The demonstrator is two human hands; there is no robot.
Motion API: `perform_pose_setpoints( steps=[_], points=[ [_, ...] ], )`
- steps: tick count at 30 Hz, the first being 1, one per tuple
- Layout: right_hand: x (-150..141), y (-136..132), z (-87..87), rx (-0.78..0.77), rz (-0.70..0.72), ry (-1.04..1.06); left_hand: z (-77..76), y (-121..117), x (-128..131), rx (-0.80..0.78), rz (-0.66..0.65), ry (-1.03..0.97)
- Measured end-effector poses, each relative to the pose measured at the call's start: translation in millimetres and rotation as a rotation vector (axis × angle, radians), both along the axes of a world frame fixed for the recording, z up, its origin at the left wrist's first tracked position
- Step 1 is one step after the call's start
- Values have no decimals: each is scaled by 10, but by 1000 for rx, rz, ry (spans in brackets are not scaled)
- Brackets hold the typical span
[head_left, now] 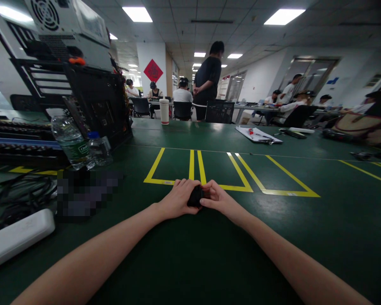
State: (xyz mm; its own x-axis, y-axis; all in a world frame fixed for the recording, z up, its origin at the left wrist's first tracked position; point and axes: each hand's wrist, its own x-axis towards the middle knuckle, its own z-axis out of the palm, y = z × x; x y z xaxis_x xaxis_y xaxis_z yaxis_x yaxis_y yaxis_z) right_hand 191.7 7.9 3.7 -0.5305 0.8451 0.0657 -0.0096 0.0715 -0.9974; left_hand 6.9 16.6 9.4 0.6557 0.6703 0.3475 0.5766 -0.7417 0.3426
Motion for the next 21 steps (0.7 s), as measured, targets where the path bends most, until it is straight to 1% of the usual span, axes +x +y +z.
perform_pose_setpoints(
  steps=[4,8,12,17,21],
  points=[
    [-17,-8,-12,13,-76,-54,10,0,-1,7,-16,-12],
    [-24,15,-56,14,-110,-80,9,3,9,26,-5,-6],
    [-15,24,-53,0,-88,-73,5,7,13,15,2,2],
    [4,27,-53,-10,-36,-8,-14,26,15,-9,12,-16],
    [-5,6,-28,-5,-48,-8,-9,26,14,-14,8,-27]
  ],
)
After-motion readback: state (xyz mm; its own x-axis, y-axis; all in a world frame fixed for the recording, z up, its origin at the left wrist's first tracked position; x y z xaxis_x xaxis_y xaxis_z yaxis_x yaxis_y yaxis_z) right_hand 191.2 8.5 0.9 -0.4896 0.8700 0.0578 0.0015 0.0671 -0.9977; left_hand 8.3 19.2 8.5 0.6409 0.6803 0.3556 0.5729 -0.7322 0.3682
